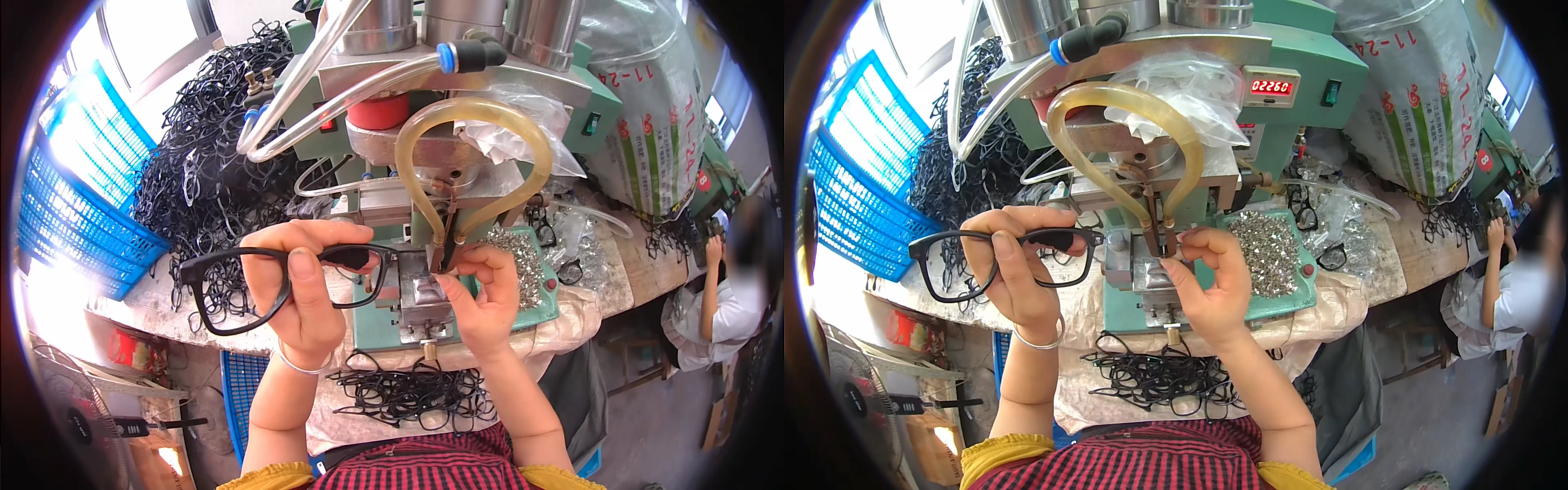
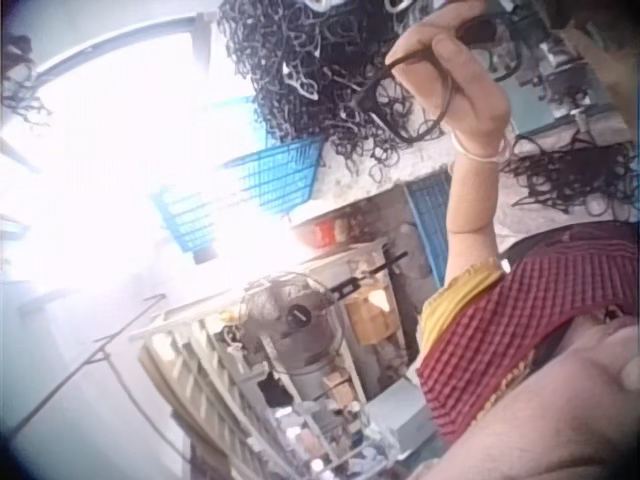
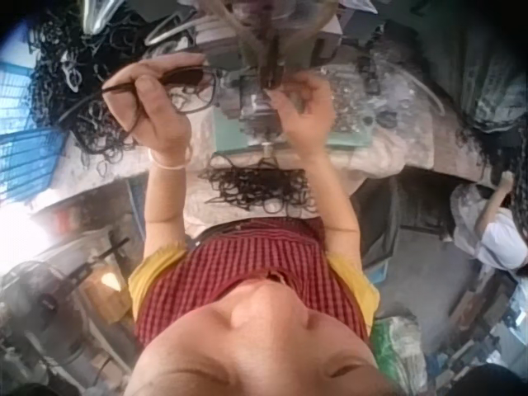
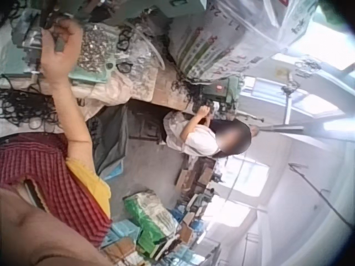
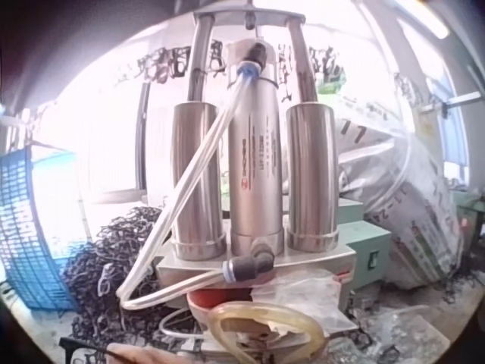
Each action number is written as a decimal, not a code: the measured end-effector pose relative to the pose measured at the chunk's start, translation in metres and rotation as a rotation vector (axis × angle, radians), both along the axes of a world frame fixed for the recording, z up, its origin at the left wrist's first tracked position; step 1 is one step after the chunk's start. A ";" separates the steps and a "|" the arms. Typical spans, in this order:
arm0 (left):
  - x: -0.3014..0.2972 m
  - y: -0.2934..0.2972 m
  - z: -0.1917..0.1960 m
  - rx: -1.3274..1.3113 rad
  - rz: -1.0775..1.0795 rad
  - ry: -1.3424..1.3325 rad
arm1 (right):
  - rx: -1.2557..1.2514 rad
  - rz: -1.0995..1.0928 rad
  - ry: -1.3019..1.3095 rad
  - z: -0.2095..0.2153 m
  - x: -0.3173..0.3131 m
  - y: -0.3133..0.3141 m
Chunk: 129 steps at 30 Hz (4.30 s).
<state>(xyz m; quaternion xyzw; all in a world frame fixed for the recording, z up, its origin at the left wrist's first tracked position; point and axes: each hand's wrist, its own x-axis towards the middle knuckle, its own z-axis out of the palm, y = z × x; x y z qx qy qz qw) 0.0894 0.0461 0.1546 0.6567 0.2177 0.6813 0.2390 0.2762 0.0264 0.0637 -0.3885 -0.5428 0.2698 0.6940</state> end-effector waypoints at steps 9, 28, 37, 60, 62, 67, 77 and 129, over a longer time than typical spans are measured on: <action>-0.012 -0.062 -0.014 -0.656 -0.671 -0.123 | -0.140 -0.036 -0.356 0.010 0.042 -0.035; 0.041 -0.049 -0.056 -1.493 -1.055 -0.352 | -0.108 -0.652 -0.919 -0.047 0.094 0.005; -0.028 -0.083 -0.060 -0.938 -0.805 0.173 | -0.233 -0.535 -0.405 -0.071 0.107 -0.007; -0.196 0.061 -0.147 -0.550 0.526 -0.341 | -0.466 -0.699 -0.078 -0.075 0.132 -0.102; -0.212 0.070 -0.183 -0.732 0.568 -0.231 | -0.437 -0.607 -0.019 -0.073 0.128 -0.103; -0.171 0.103 -0.229 -0.821 0.627 -0.197 | -0.171 -0.214 -0.206 -0.008 0.057 -0.048; -0.065 0.012 -0.107 -0.657 0.111 -0.438 | -0.284 -0.057 0.123 0.002 0.003 -0.009; -0.177 -0.033 -0.116 -0.472 0.845 0.904 | -0.327 -0.461 -0.063 -0.088 0.109 -0.017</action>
